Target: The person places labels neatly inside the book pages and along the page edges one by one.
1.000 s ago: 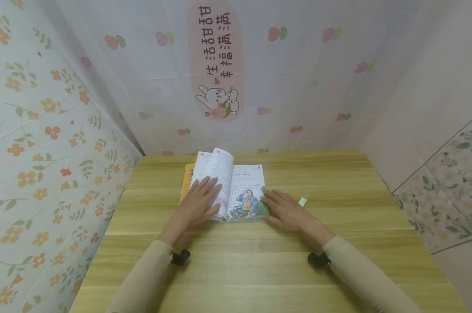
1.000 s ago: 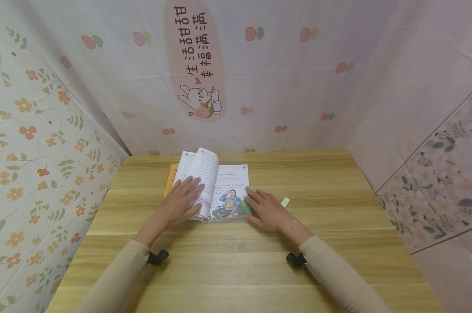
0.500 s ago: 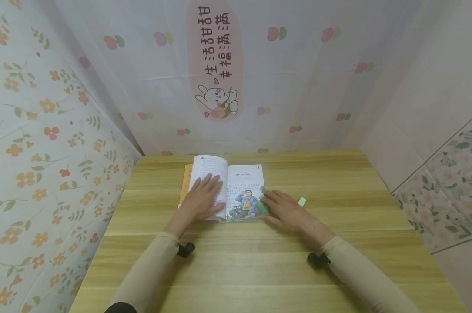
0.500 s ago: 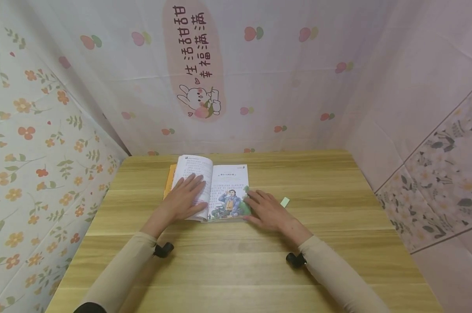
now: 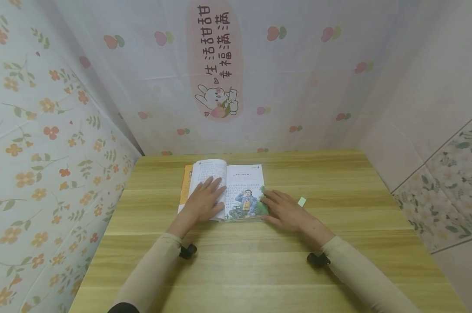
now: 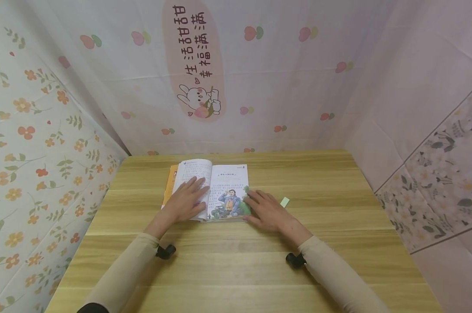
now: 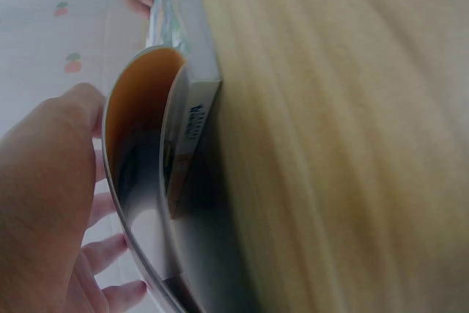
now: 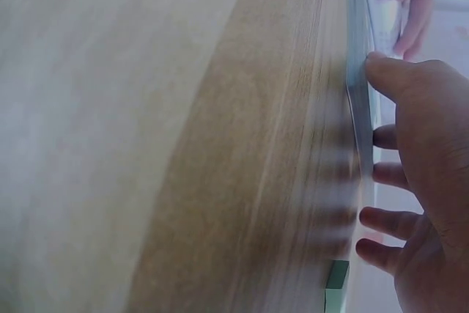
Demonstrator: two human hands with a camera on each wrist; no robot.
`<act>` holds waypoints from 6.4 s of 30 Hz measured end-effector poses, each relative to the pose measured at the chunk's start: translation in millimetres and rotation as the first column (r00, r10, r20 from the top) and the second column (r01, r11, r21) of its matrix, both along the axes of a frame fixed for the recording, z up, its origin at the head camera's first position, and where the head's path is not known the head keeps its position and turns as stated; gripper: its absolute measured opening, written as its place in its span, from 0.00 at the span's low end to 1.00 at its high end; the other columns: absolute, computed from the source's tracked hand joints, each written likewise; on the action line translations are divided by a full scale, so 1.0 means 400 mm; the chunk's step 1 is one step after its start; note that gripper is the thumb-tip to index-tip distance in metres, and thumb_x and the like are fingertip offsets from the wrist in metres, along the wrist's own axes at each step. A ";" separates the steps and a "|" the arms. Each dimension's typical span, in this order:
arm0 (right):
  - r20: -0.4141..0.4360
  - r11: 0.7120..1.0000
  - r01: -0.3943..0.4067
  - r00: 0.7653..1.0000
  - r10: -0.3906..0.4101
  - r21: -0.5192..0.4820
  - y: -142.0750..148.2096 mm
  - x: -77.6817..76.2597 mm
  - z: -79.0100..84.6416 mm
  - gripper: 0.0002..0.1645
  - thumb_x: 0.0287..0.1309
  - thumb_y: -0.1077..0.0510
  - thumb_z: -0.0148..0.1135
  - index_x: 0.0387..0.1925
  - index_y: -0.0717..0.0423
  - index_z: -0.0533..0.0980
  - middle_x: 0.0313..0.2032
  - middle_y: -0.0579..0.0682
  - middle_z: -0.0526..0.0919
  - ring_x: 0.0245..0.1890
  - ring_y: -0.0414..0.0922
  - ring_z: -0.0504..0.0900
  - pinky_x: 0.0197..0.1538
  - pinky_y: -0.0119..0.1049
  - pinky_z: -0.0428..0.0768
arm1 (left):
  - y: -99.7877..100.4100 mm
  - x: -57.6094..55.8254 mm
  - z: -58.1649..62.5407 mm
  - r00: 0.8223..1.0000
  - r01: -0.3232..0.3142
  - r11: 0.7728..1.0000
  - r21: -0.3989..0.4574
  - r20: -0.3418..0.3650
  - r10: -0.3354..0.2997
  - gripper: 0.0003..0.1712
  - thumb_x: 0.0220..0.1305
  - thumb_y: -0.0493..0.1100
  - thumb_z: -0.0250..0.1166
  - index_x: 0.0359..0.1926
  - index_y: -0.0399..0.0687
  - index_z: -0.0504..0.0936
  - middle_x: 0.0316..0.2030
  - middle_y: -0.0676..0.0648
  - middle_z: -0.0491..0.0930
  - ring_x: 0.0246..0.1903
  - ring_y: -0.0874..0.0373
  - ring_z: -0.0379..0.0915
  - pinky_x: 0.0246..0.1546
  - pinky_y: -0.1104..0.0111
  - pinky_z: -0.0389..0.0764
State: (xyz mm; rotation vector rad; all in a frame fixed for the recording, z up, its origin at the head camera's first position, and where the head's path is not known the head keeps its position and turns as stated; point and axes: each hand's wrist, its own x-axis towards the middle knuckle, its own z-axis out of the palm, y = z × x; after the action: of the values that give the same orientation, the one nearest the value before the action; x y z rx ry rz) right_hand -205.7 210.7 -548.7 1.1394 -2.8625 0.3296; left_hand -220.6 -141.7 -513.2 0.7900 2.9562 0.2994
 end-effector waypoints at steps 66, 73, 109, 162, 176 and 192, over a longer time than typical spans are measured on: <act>-0.051 0.976 0.180 0.981 -0.187 -0.125 0.178 0.048 0.022 0.41 0.74 0.44 0.75 0.75 0.65 0.75 0.77 0.70 0.77 0.78 0.72 0.75 0.78 0.74 0.74 | 0.017 0.044 -0.065 0.993 -0.107 0.994 0.030 0.044 0.105 0.65 0.71 0.81 0.60 0.94 0.55 0.49 0.94 0.43 0.38 0.94 0.35 0.32 0.90 0.30 0.47; -0.068 0.976 0.184 0.979 -0.192 -0.119 0.213 0.052 0.012 0.38 0.75 0.46 0.73 0.73 0.67 0.76 0.74 0.72 0.78 0.77 0.72 0.76 0.79 0.72 0.73 | 0.016 0.044 -0.065 0.993 -0.113 0.993 0.030 0.036 0.112 0.64 0.71 0.81 0.60 0.94 0.55 0.49 0.94 0.43 0.38 0.94 0.36 0.32 0.90 0.30 0.47; -0.017 0.965 0.239 0.970 -0.242 -0.106 0.228 0.056 -0.006 0.37 0.76 0.46 0.73 0.71 0.70 0.79 0.73 0.71 0.80 0.75 0.73 0.78 0.76 0.73 0.77 | 0.013 0.041 -0.076 0.993 -0.113 0.993 0.023 0.028 0.112 0.65 0.70 0.83 0.59 0.94 0.56 0.49 0.94 0.44 0.39 0.94 0.36 0.33 0.90 0.30 0.48; -0.171 0.971 0.183 0.963 -0.209 -0.156 0.224 0.039 -0.015 0.33 0.66 0.50 0.81 0.63 0.68 0.84 0.64 0.69 0.86 0.66 0.69 0.85 0.69 0.69 0.83 | 0.014 0.040 -0.074 0.993 -0.112 0.993 0.031 0.038 0.111 0.66 0.70 0.83 0.59 0.94 0.57 0.48 0.94 0.44 0.37 0.94 0.36 0.32 0.90 0.30 0.47; -0.151 0.919 0.222 0.947 -0.282 -0.326 0.210 0.029 -0.003 0.28 0.61 0.67 0.81 0.61 0.71 0.83 0.52 0.65 0.89 0.52 0.62 0.88 0.52 0.58 0.90 | 0.014 0.039 -0.076 0.992 -0.115 0.993 0.030 0.046 0.114 0.66 0.69 0.82 0.60 0.94 0.56 0.48 0.94 0.44 0.38 0.94 0.36 0.32 0.90 0.29 0.47; 0.244 0.756 0.490 0.872 -0.425 -0.435 0.215 0.031 0.007 0.19 0.74 0.62 0.73 0.61 0.66 0.83 0.52 0.65 0.92 0.47 0.60 0.94 0.53 0.59 0.92 | 0.015 0.040 -0.073 0.992 -0.118 0.993 0.028 0.046 0.117 0.66 0.70 0.82 0.60 0.94 0.55 0.48 0.94 0.43 0.38 0.94 0.36 0.32 0.90 0.29 0.47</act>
State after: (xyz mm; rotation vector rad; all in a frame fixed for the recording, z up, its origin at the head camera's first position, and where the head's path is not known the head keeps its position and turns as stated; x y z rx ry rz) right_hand -193.3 296.7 -545.7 0.3160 -2.7797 1.0438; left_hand -204.6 -135.6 -542.5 0.6053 2.9687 0.3643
